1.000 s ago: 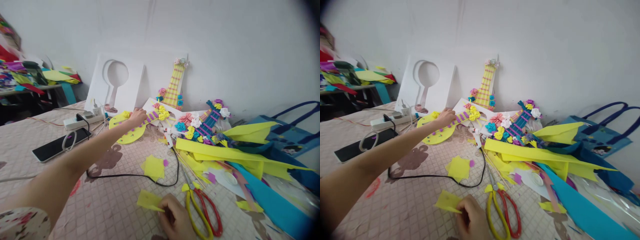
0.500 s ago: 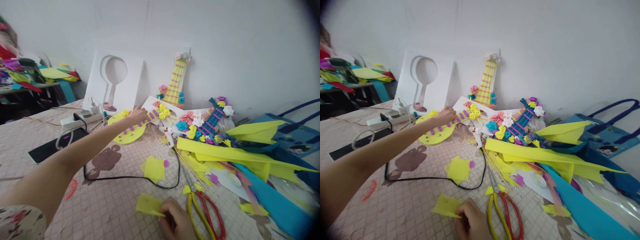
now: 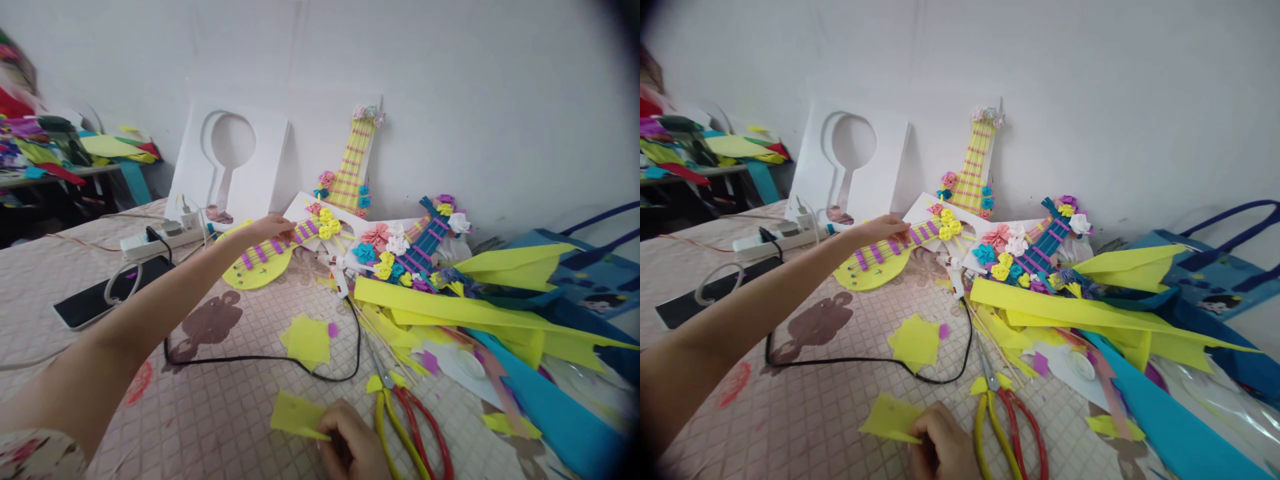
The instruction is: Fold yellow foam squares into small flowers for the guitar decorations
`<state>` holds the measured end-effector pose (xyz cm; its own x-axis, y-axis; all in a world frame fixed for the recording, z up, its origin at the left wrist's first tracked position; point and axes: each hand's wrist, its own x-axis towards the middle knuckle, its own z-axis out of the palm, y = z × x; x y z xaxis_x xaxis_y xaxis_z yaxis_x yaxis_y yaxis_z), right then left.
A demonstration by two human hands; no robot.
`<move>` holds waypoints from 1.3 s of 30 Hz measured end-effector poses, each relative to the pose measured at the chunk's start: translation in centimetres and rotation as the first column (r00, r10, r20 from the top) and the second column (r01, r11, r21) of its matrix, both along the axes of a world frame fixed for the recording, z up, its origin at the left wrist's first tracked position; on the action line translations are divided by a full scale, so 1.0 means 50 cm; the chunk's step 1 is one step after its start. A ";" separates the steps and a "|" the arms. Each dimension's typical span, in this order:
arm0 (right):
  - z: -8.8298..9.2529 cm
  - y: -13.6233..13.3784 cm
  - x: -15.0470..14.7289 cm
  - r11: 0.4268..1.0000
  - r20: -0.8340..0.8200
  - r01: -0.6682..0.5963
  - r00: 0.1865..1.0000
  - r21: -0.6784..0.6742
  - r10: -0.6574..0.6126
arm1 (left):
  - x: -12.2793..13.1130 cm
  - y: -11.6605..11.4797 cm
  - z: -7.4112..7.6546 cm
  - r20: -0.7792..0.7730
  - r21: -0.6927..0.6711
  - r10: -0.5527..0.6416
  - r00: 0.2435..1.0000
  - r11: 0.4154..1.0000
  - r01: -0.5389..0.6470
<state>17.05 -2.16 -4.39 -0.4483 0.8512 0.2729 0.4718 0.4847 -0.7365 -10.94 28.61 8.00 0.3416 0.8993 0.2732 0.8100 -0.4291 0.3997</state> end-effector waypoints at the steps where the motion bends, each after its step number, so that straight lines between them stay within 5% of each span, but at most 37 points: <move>1: 0.000 0.000 0.000 1.000 0.001 0.004 1.000 -0.003 -0.004 | 0.001 -0.003 0.001 0.001 0.002 -0.002 1.000 1.000 0.002; 8: 0.002 0.003 0.002 1.000 0.039 -0.018 0.999 0.010 0.017 | 0.014 -0.010 -0.015 -0.131 0.134 0.075 0.989 0.989 -0.057; 16: 0.010 0.003 0.000 0.999 0.039 -0.016 0.999 0.038 0.015 | 0.017 0.014 -0.013 -0.304 0.091 0.055 0.951 0.995 -0.029; 23: 0.012 -0.001 -0.003 0.999 0.034 -0.001 0.999 0.052 0.000 | 0.017 0.032 -0.016 -0.257 0.031 0.113 0.960 0.994 -0.109; 39: 0.012 0.001 -0.004 1.000 0.037 0.012 0.999 0.022 -0.013 | 0.024 -0.018 -0.001 -0.170 0.108 0.096 0.981 0.991 -0.078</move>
<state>16.87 -2.09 -3.79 -0.4480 0.8507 0.2748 0.5051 0.4945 -0.7074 -9.76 27.73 7.94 0.3133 0.8986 0.3071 0.8995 -0.3845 0.2077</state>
